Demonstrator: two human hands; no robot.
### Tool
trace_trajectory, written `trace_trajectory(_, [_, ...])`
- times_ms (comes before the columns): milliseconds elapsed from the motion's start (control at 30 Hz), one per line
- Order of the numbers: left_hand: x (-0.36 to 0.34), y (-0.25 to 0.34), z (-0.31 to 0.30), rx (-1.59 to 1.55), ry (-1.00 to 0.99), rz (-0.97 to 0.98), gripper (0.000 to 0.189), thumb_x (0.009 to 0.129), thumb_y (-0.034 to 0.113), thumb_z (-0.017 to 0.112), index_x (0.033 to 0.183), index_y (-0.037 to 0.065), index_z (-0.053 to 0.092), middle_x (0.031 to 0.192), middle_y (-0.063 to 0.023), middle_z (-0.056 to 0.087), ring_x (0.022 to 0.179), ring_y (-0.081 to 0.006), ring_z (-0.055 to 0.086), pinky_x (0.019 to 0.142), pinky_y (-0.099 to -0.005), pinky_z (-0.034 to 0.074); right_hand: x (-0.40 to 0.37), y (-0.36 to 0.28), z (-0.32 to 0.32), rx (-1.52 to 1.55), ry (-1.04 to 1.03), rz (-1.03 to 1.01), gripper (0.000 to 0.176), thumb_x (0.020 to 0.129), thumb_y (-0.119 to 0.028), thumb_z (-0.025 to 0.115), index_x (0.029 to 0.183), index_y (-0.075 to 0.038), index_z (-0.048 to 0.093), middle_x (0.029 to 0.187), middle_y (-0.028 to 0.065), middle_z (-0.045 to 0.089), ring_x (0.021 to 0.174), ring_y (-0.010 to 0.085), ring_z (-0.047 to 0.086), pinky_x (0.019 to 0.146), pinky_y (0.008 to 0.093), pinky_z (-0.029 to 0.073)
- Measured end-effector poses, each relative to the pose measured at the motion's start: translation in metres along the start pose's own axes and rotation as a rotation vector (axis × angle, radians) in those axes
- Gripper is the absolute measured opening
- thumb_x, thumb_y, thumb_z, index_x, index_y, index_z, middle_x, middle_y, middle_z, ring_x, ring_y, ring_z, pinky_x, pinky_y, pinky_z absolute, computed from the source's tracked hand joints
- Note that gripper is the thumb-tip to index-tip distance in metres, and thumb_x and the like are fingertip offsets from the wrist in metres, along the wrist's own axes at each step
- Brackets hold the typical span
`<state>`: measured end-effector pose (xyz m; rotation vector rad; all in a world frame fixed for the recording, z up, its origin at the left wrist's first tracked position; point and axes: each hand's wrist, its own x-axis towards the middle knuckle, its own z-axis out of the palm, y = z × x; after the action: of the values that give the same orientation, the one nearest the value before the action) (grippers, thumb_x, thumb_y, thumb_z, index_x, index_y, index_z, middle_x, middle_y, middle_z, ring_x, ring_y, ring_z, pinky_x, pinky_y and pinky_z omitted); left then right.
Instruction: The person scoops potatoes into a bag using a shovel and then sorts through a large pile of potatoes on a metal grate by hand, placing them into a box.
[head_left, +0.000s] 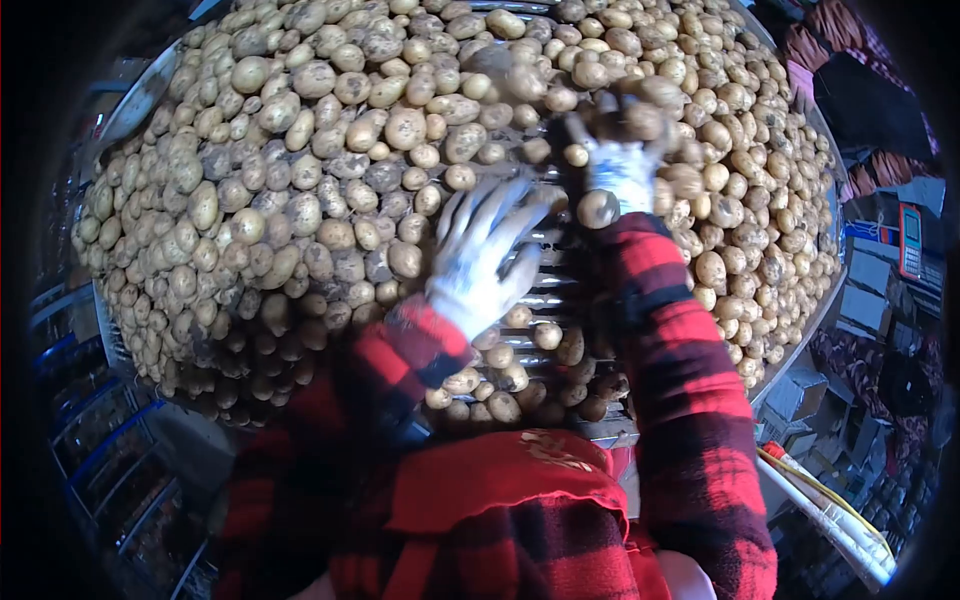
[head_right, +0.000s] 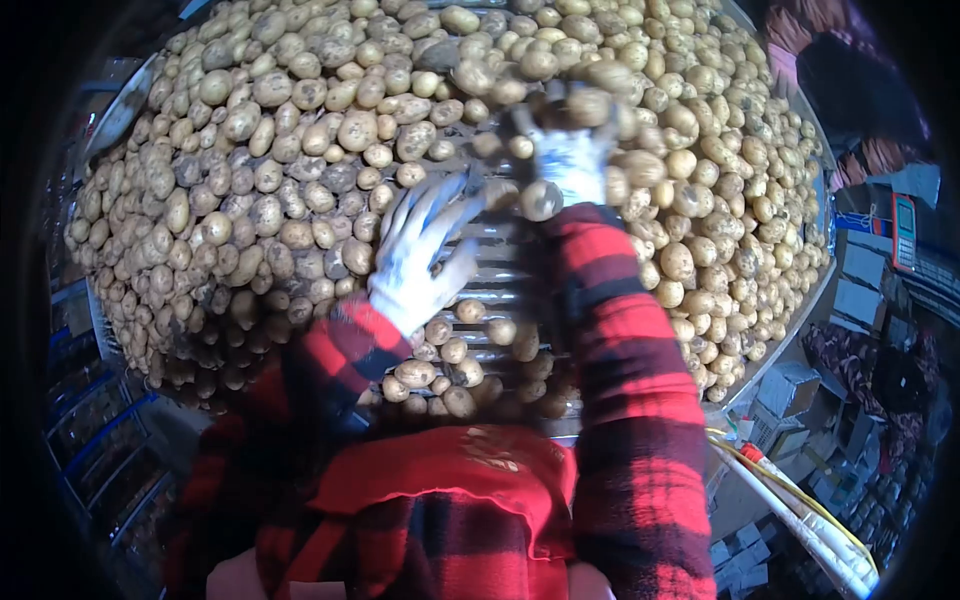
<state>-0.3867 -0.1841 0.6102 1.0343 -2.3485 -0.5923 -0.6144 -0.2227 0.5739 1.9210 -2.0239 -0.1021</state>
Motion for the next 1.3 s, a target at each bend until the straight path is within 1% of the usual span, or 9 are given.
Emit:
trace_trajectory(233, [-0.053,0.008,0.004,0.249,-0.299,-0.153,0.056,0.086,0.041,0.071,0.138,0.022,0.065,0.153,-0.0085,0.051,0.146,-0.0492,0.032,0.115,-0.0654,0.036,-0.028,0.125,0.016,-0.156,-0.018,0.13,0.057,0.084,-0.026,0.075,0.139,-0.033,0.064,0.152,0.0149,0.051,0.142,0.044,0.044,0.115,0.0668,0.034])
trace_trajectory(467, [-0.068,0.072,0.043,-0.088,-0.734,0.143,0.044,0.094,0.04,0.063,0.134,0.022,0.069,0.144,-0.0038,0.061,0.135,-0.0333,0.05,0.103,-0.0524,0.044,-0.108,0.148,-0.009,-0.136,-0.026,0.426,0.071,0.086,-0.024,0.076,0.153,-0.032,0.052,0.159,0.0215,0.044,0.14,0.0524,0.043,0.112,0.0687,0.036])
trace_trajectory(567, [-0.086,0.087,0.048,-0.344,-0.503,0.307,0.037,0.092,0.032,0.068,0.124,0.014,0.071,0.135,-0.0077,0.065,0.13,-0.0335,0.057,0.11,-0.0503,0.046,-0.112,0.103,-0.035,0.119,0.143,0.195,0.064,0.082,-0.017,0.077,0.144,-0.022,0.061,0.146,0.0233,0.057,0.13,0.0449,0.057,0.11,0.0572,0.044])
trace_trajectory(667, [-0.085,0.073,0.048,-0.589,-0.617,0.121,0.035,0.096,0.03,0.065,0.127,0.013,0.07,0.132,-0.0096,0.068,0.127,-0.0349,0.06,0.113,-0.048,0.044,-0.088,0.044,-0.029,0.61,0.085,0.049,0.054,0.083,-0.01,0.074,0.137,-0.015,0.065,0.133,0.0192,0.067,0.116,0.0389,0.066,0.101,0.0441,0.052])
trace_trajectory(833, [-0.082,0.056,-0.006,-0.868,-0.474,-0.278,0.031,0.102,0.011,0.061,0.132,0.005,0.068,0.13,-0.0126,0.07,0.125,-0.0262,0.065,0.105,-0.039,0.052,-0.046,0.014,0.045,0.255,0.079,0.215,0.05,0.09,-0.017,0.063,0.139,-0.009,0.058,0.133,0.0176,0.065,0.123,0.0346,0.059,0.103,0.0578,0.04])
trace_trajectory(1000, [-0.102,0.027,-0.028,-0.949,-0.257,-0.516,0.03,0.105,0.008,0.057,0.132,0.0,0.067,0.132,-0.0117,0.068,0.128,-0.0232,0.062,0.112,-0.0359,0.047,-0.026,0.048,0.048,0.096,-0.087,0.041,0.027,0.089,-0.013,0.062,0.115,-0.012,0.068,0.104,0.0117,0.073,0.106,0.0325,0.067,0.08,0.0487,0.05])
trace_trajectory(1200, [-0.104,0.01,-0.022,-1.651,-0.096,-0.923,0.058,0.109,0.048,0.053,0.151,0.008,0.052,0.148,-0.0098,0.059,0.137,-0.0255,0.056,0.116,-0.0475,0.044,-0.033,0.036,-0.053,0.883,-0.064,0.17,0.037,0.094,-0.024,0.075,0.124,-0.002,0.069,0.101,0.0174,0.077,0.089,0.0355,0.075,0.084,0.0421,0.059])
trace_trajectory(1267, [-0.082,0.018,-0.023,-1.945,0.028,-1.217,0.061,0.108,0.052,0.052,0.153,0.012,0.049,0.146,-0.0086,0.057,0.134,-0.0261,0.056,0.115,-0.0514,0.045,-0.045,0.011,-0.089,1.165,-0.433,-0.126,0.04,0.1,-0.028,0.071,0.128,-0.001,0.067,0.112,0.0197,0.074,0.103,0.0357,0.072,0.093,0.0454,0.057])
trace_trajectory(1300, [-0.097,-0.003,0.003,-2.243,-0.021,-1.023,0.055,0.108,0.047,0.055,0.153,0.015,0.049,0.139,-0.0068,0.059,0.126,-0.0255,0.059,0.11,-0.0505,0.048,-0.045,-0.013,-0.09,1.082,-0.333,-0.269,0.043,0.097,-0.027,0.073,0.132,-0.002,0.065,0.122,0.0194,0.071,0.112,0.0362,0.068,0.098,0.0467,0.054])
